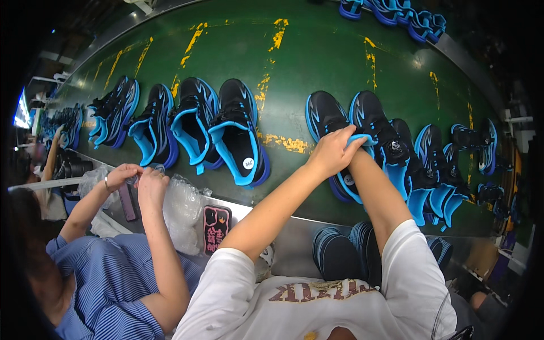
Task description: The person inserts insoles into shoes on a production line, handling one shoe at a time and smoothing the insole inside before moving to the next.
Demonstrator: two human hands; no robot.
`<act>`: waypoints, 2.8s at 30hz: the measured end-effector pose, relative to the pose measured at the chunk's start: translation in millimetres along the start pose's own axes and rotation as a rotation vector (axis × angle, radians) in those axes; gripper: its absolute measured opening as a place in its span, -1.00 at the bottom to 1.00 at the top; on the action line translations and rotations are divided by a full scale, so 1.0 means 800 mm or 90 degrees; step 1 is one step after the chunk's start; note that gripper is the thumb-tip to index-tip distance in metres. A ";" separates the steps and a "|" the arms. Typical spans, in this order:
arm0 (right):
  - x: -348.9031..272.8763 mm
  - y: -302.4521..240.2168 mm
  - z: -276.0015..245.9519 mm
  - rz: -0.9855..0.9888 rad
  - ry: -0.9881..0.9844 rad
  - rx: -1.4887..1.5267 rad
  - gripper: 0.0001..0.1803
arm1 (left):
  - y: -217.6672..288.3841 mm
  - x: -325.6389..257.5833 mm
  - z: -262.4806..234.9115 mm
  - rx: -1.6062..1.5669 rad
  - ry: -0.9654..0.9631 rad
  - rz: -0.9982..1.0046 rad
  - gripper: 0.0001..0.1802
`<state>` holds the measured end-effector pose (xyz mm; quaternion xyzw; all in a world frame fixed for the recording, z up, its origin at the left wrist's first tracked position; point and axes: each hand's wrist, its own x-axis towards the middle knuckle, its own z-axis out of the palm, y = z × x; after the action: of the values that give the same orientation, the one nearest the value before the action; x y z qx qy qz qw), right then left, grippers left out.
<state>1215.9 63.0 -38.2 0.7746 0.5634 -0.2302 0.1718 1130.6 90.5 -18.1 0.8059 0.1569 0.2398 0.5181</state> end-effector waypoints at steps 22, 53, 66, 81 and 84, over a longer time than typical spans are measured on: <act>-0.138 0.003 -0.012 -0.098 -0.263 0.093 -0.39 | -0.012 0.039 -0.020 0.614 -0.170 0.307 -0.65; -0.190 0.000 0.035 -0.061 0.318 0.407 -0.65 | 0.006 0.036 -0.040 0.531 -0.284 -0.004 -0.80; -0.341 0.141 0.144 0.073 0.340 0.233 -0.69 | 0.154 -0.276 -0.180 0.047 -0.382 -0.431 -0.77; -0.438 0.179 0.130 0.134 0.632 0.280 -0.69 | 0.138 -0.323 -0.059 0.583 0.008 -0.036 -0.85; -0.528 0.175 0.211 0.313 0.547 0.311 -0.65 | 0.137 -0.323 -0.045 0.553 -0.011 -0.047 -0.90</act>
<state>1212.3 -403.7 53.8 0.9248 0.3158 0.0295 -0.2100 895.2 -57.0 36.1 0.9450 0.2674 0.1263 0.1401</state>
